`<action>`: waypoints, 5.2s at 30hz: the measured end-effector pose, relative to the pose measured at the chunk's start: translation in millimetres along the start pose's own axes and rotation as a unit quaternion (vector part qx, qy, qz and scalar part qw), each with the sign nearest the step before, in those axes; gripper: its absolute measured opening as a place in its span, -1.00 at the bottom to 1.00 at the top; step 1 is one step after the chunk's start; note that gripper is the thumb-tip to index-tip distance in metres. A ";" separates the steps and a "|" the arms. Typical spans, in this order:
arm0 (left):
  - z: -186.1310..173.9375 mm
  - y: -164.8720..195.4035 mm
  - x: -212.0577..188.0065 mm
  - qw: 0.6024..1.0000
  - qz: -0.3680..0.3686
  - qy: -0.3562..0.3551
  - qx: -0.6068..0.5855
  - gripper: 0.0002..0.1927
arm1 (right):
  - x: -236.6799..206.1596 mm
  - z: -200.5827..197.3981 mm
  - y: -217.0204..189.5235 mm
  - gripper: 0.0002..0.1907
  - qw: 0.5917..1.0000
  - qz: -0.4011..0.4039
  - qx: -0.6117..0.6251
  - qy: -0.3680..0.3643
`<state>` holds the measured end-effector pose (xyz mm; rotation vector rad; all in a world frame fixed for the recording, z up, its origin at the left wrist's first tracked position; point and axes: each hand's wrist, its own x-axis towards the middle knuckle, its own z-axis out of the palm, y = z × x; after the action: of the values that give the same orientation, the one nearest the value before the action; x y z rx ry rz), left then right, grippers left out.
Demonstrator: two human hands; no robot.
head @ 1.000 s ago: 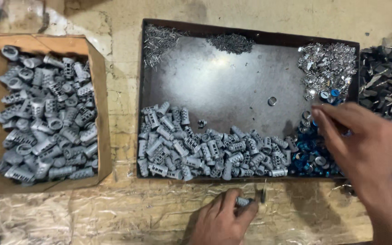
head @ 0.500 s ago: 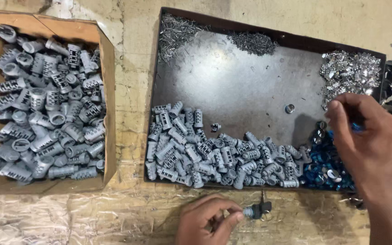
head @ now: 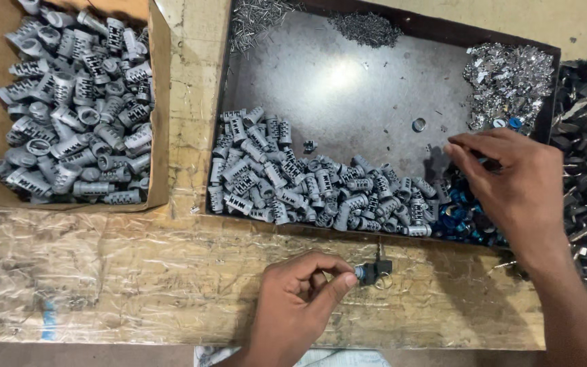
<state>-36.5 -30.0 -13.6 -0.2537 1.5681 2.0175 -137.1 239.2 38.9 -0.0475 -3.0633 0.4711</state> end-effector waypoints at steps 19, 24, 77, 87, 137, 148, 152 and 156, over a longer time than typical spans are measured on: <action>-26.5 14.7 6.1 0.931 -0.049 -0.245 -0.267 -0.82 | -86.6 -9.5 -46.0 -0.59 0.895 -0.418 0.110 -0.111; -10.9 -8.2 4.4 0.983 0.055 -0.060 -0.162 -0.91 | 22.4 3.5 -29.8 -0.86 0.993 -0.085 0.064 0.055; 52.6 -25.0 -59.6 0.849 0.484 0.163 0.134 -0.88 | -222.3 64.7 -101.3 -0.89 0.933 0.070 0.291 0.198; 35.9 -3.0 -51.5 0.894 0.438 0.068 0.063 -0.90 | -195.8 60.1 -84.7 -0.85 0.887 -0.010 0.439 0.143; 30.2 -12.8 -8.8 0.968 -0.048 -0.025 -0.245 -0.86 | -97.3 -6.8 -43.3 -0.77 0.956 -0.195 0.214 -0.041; 42.5 -10.8 -25.9 0.953 -0.050 -0.072 -0.291 -0.81 | -200.3 61.4 -78.1 -0.83 0.973 0.011 0.125 0.193; 42.1 -13.0 -31.0 0.959 -0.028 -0.073 -0.272 -0.83 | -197.3 69.6 -72.7 -0.81 0.952 -0.050 0.139 0.267; 36.0 -12.7 -29.8 0.971 -0.047 -0.050 -0.230 -0.85 | -196.2 73.3 -69.5 -0.78 0.944 -0.125 0.147 0.269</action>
<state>1.6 -3.6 0.7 -0.3874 0.9909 2.2572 53.8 143.8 -17.2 0.1889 -2.3983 0.7448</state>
